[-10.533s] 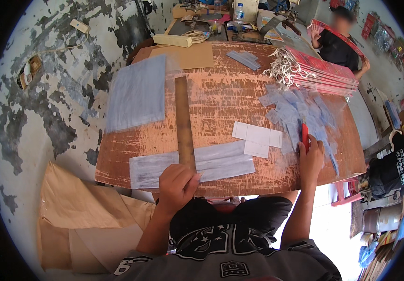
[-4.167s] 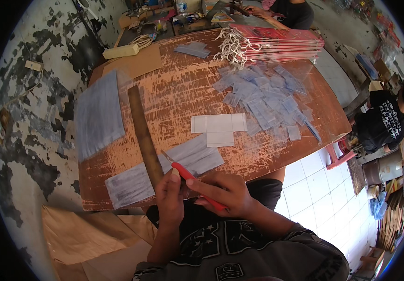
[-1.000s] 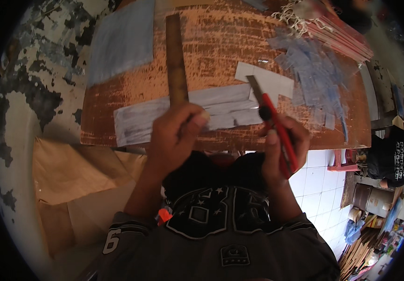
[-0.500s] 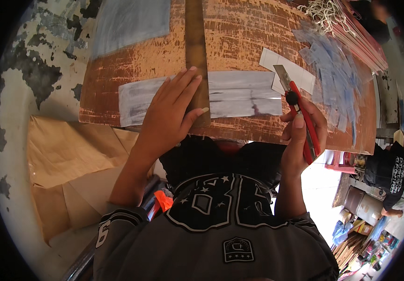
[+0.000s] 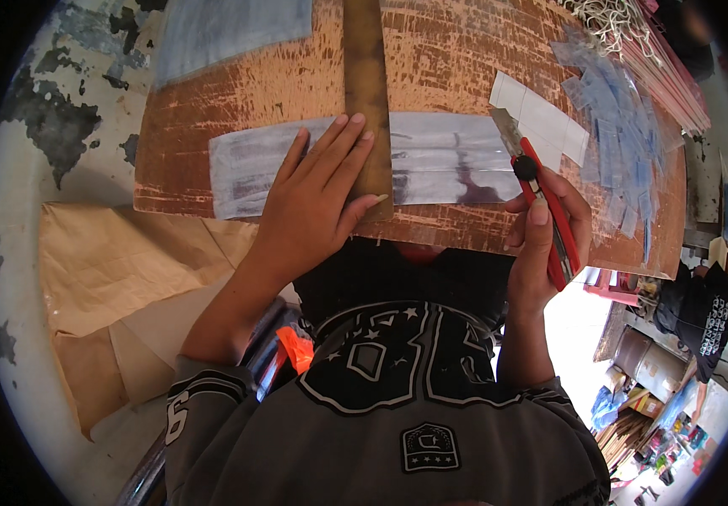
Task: The person uses a red utility knife and a wooden ruler to cut translucent plastic sheets on a wooden table. They repeatedly align the ruler, score the material, and separate the cut pieces, stacking them on the table.
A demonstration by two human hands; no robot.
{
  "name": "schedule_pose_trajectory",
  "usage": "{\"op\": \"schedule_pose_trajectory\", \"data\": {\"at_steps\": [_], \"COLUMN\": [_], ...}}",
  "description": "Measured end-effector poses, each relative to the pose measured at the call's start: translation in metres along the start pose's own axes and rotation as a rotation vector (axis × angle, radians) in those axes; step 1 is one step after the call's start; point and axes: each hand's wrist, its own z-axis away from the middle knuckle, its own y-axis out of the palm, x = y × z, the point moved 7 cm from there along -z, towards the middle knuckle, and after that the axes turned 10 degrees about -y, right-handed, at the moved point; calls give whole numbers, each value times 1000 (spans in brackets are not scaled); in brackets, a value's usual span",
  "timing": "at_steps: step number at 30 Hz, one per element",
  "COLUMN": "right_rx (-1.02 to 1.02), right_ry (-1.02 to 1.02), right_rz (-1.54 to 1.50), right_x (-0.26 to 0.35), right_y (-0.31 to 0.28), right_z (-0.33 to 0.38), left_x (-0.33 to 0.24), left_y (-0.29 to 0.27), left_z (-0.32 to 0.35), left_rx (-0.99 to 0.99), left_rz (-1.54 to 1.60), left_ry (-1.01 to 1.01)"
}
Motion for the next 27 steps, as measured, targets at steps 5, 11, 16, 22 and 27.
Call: {"op": "schedule_pose_trajectory", "data": {"at_steps": [5,11,16,22,27], "right_rx": [74,171,246,278,290], "right_ry": [-47,-253,-306,-342,-314], "right_rz": [27,194,230,246,265], "right_x": [3,27,31,28,27], "right_y": [18,61,88,103,108], "right_z": [3,2,-5,-9,-9], "left_x": [-1,1,1,2,2], "left_y": [1,1,1,1,3], "left_z": [0,0,-1,0,0], "left_rx": [-5,-7,-13,-18,-23], "left_rz": [-13,-5,14,17,14], "left_ry": [9,9,8,8,15]}}
